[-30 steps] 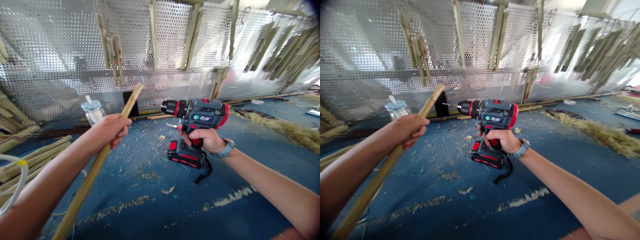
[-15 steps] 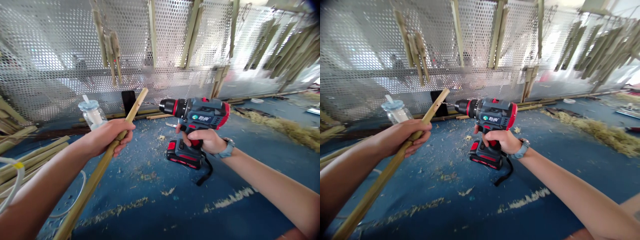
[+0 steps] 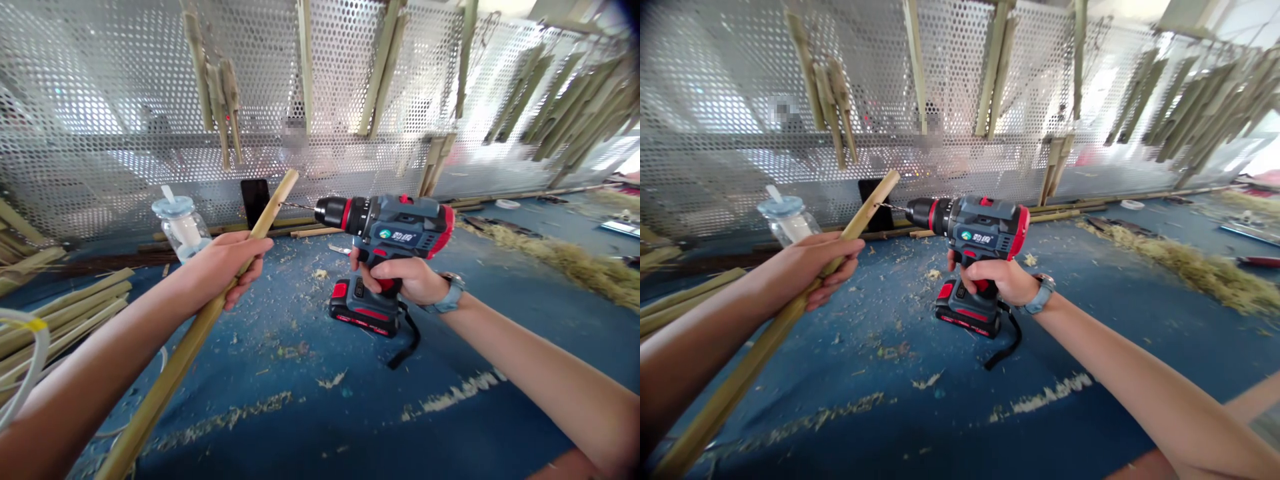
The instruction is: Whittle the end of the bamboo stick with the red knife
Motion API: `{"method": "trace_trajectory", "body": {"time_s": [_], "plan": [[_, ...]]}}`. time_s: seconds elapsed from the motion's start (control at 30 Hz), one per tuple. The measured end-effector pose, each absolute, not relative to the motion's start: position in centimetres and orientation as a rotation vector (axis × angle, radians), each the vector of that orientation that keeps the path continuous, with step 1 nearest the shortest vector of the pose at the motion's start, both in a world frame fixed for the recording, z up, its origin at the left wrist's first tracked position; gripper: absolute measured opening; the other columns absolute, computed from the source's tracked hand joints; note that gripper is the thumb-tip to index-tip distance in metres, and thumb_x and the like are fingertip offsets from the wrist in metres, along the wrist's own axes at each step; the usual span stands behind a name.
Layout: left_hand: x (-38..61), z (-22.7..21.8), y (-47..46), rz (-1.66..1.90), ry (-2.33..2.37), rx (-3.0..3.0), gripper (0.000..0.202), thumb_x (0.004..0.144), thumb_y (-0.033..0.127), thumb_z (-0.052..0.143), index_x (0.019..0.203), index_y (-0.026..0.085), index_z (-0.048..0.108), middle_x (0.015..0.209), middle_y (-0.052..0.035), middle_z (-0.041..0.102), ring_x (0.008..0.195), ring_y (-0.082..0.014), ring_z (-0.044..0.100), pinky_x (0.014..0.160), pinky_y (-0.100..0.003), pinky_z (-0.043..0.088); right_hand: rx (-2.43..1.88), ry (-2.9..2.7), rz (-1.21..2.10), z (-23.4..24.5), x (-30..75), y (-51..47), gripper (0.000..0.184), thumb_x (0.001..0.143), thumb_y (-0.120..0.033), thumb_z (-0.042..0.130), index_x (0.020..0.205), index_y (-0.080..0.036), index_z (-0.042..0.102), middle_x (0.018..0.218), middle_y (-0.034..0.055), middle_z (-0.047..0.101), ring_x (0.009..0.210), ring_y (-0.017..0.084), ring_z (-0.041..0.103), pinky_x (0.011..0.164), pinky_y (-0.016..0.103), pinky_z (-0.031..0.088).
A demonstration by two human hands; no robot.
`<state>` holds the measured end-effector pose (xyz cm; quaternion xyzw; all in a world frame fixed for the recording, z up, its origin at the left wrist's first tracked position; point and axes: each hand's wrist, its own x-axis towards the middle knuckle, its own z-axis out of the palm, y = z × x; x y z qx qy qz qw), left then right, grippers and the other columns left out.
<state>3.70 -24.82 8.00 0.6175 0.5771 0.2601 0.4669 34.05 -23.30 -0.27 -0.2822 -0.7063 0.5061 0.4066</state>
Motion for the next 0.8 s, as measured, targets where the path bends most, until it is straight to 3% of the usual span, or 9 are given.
{"method": "trace_trajectory", "body": {"time_s": [0.23,0.47,0.67,0.8], "plan": [[3.89,8.17,-25.10,0.669,1.460,1.526,0.057,0.108,0.033,0.043,0.052,0.025,0.041,0.034,0.0056,0.038,0.025,-0.0092,0.033,0.026,-0.021,0.034,-0.734,-1.836,1.255,-1.00,34.73,-23.23,0.020,0.091,-0.034,0.061,0.098,-0.020,0.073,0.071,-0.0002,0.065,0.063,0.017,0.056,0.080,0.037,0.047],[3.71,8.00,-25.16,0.643,1.469,1.588,0.062,0.108,0.037,0.045,0.048,0.024,0.042,0.033,0.0033,0.038,0.025,-0.0090,0.035,0.027,-0.021,0.034,-0.776,-1.817,1.214,-1.03,34.66,-23.05,0.020,0.091,-0.032,0.061,0.078,-0.022,0.071,0.066,0.0017,0.060,0.090,0.023,0.063,0.100,0.040,0.045],[3.64,8.26,-25.36,0.623,1.492,1.584,0.057,0.107,0.041,0.046,0.052,0.026,0.041,0.031,0.0045,0.038,0.023,-0.0100,0.033,0.026,-0.022,0.034,-0.782,-1.727,1.292,-0.58,34.11,-23.58,0.012,0.082,-0.031,0.066,0.073,-0.023,0.069,0.074,0.0029,0.066,0.075,0.020,0.061,0.084,0.037,0.050],[3.39,8.02,-24.96,0.626,1.531,1.607,0.054,0.107,0.038,0.047,0.054,0.026,0.041,0.033,0.0044,0.041,0.024,-0.0096,0.037,0.028,-0.021,0.036,-0.755,-1.753,1.252,-0.68,34.01,-23.77,0.016,0.085,-0.033,0.067,0.071,-0.024,0.069,0.065,0.0017,0.064,0.080,0.022,0.064,0.095,0.039,0.049]]}}
